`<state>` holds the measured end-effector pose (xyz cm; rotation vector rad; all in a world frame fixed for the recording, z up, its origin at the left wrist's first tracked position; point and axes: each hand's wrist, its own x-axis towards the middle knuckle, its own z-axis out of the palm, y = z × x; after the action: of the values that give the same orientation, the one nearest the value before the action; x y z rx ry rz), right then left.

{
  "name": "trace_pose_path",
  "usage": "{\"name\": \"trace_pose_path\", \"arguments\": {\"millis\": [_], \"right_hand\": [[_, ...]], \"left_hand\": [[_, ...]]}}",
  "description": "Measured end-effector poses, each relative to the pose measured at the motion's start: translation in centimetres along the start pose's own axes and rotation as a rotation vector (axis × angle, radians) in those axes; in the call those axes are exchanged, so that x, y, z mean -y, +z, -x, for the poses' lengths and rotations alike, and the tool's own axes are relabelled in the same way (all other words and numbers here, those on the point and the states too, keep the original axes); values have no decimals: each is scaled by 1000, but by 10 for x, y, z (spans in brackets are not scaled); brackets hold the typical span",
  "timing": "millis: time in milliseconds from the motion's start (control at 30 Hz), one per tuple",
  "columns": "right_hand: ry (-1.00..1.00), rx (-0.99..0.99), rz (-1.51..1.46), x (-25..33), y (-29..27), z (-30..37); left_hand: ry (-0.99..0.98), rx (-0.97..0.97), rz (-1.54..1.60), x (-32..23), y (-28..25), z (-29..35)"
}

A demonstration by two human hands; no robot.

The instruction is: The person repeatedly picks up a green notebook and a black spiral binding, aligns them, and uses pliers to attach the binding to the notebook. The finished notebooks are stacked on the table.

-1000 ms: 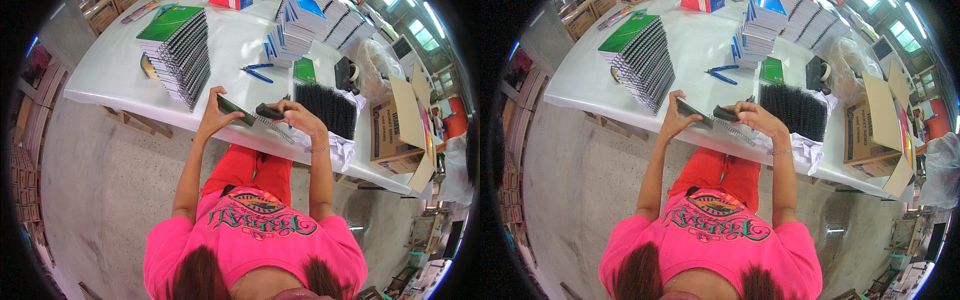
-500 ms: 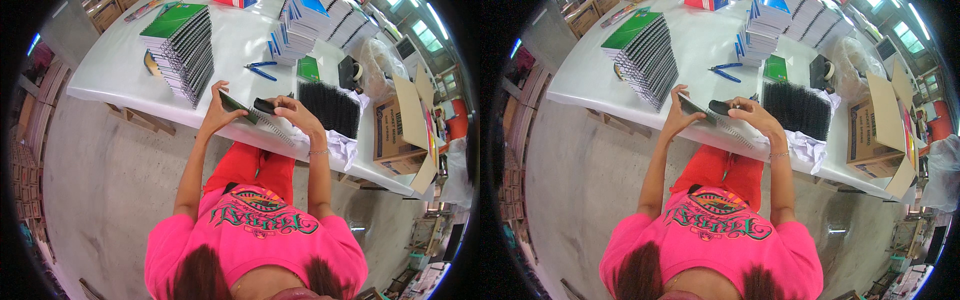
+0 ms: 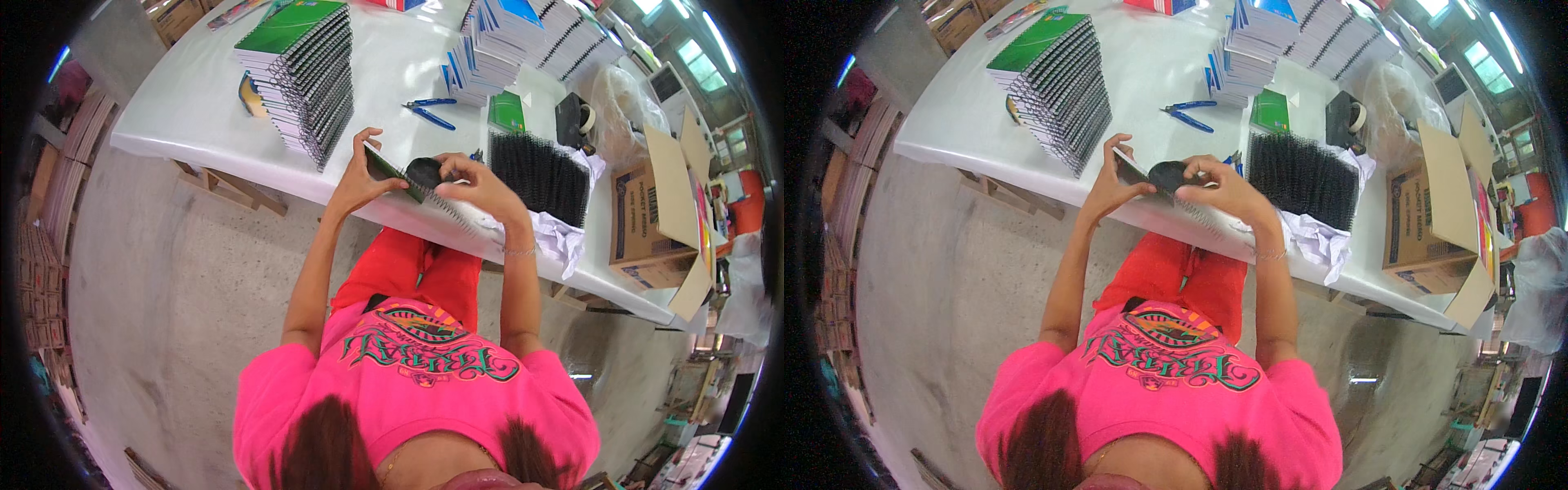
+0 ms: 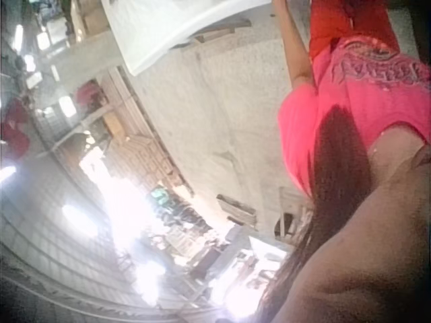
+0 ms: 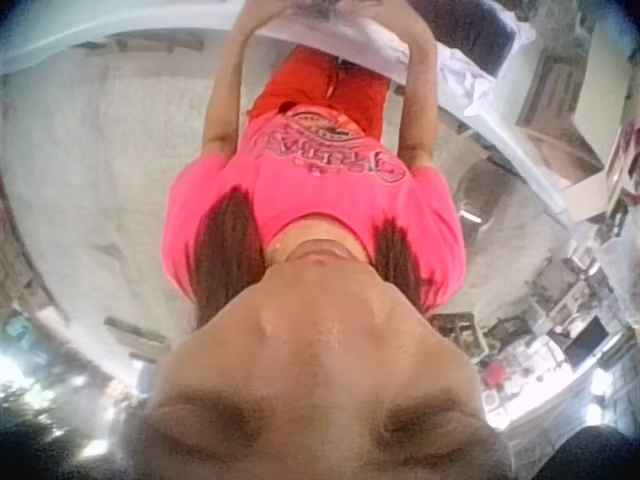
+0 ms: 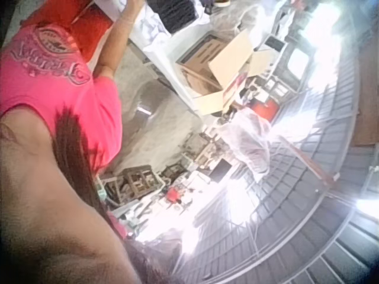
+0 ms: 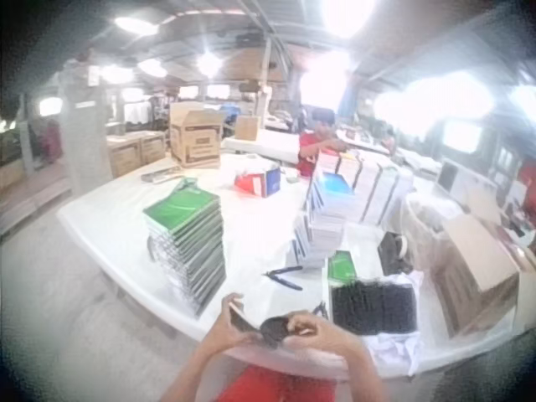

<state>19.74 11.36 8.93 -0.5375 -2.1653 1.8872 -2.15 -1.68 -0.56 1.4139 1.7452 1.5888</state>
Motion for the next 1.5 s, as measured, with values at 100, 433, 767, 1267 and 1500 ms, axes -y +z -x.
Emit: {"name": "trace_pose_path", "arguments": {"millis": [100, 433, 767, 1267, 1500], "right_hand": [[-43, 19, -93, -1, 2, 3], [41, -83, 114, -17, -1, -13], [-61, 136, -28, 12, 12, -6], [-87, 52, 41, 6, 22, -31], [-30, 55, 173, 8, 27, -44]], "left_hand": [[-8, 10, 9, -3, 1, 3], [47, 5, -2, 1, 3, 3], [-44, 35, 71, -4, 2, 3], [-32, 49, 125, -5, 0, -2], [17, 50, 227, 6, 3, 1]]}}
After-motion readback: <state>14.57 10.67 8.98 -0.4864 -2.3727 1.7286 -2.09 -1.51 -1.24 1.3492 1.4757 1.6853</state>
